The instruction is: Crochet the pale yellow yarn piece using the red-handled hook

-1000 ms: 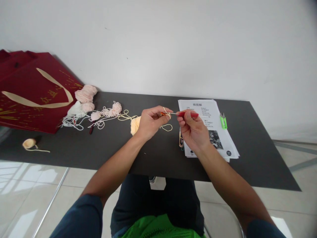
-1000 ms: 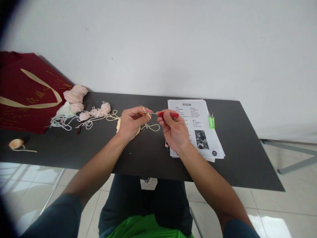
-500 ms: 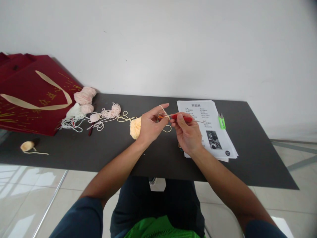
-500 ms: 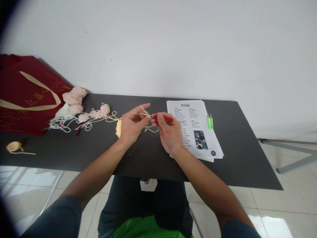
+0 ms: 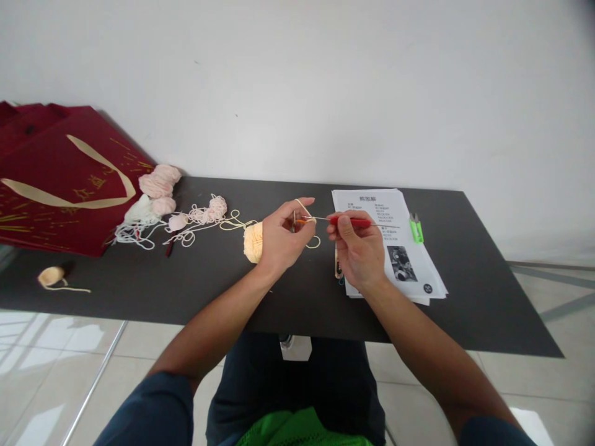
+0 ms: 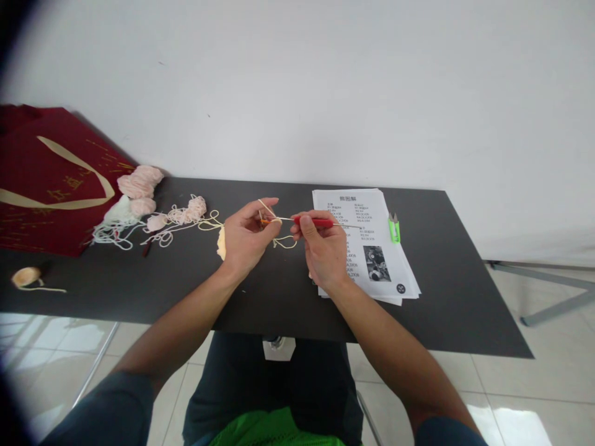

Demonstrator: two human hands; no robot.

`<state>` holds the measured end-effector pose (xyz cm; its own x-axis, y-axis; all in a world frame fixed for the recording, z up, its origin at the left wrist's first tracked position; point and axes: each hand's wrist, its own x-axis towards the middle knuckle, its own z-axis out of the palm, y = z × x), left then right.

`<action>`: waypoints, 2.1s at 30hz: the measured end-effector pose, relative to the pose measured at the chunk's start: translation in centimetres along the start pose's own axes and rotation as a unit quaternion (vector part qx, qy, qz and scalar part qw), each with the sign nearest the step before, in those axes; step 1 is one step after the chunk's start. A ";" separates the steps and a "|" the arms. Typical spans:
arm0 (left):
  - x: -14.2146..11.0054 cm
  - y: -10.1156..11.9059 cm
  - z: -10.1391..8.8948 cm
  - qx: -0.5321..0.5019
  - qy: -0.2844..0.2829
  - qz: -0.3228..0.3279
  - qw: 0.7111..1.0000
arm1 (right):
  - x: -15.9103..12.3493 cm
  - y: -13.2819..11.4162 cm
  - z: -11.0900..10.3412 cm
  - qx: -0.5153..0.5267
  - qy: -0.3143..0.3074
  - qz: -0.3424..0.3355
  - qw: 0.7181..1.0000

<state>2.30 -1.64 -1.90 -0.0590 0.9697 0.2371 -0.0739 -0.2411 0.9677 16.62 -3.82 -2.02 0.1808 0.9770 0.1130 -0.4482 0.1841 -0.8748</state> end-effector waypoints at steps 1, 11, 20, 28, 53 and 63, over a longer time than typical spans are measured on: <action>0.0 0.0 0.0 0.001 0.002 0.002 1.000 | 0.0 -0.1 -0.1 -0.005 0.000 -0.009 1.000; 0.2 0.1 -0.1 -0.009 0.011 0.012 1.000 | 0.6 -0.3 -1.2 -0.046 -0.013 -0.109 0.993; 0.2 0.2 -0.1 -0.012 0.016 0.013 1.000 | 0.3 0.4 -1.3 -0.071 -0.017 -0.142 0.987; 0.0 -0.7 0.1 0.021 0.067 0.054 0.996 | -0.4 0.1 -0.4 -0.129 -0.009 -0.211 0.969; 0.1 -0.5 0.2 0.037 0.142 -0.007 0.989 | -1.4 2.1 -1.5 -0.340 -0.091 -0.379 0.856; 0.9 0.6 0.3 -0.255 0.059 -0.172 0.950 | -0.7 2.4 -1.8 -0.345 -0.112 -0.413 0.835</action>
<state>2.49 -0.96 -1.05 -0.0527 0.9907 -0.1254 -0.5800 0.0718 0.8115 16.98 -4.27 -4.99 -0.0245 0.5580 0.8295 0.3739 0.7746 -0.5100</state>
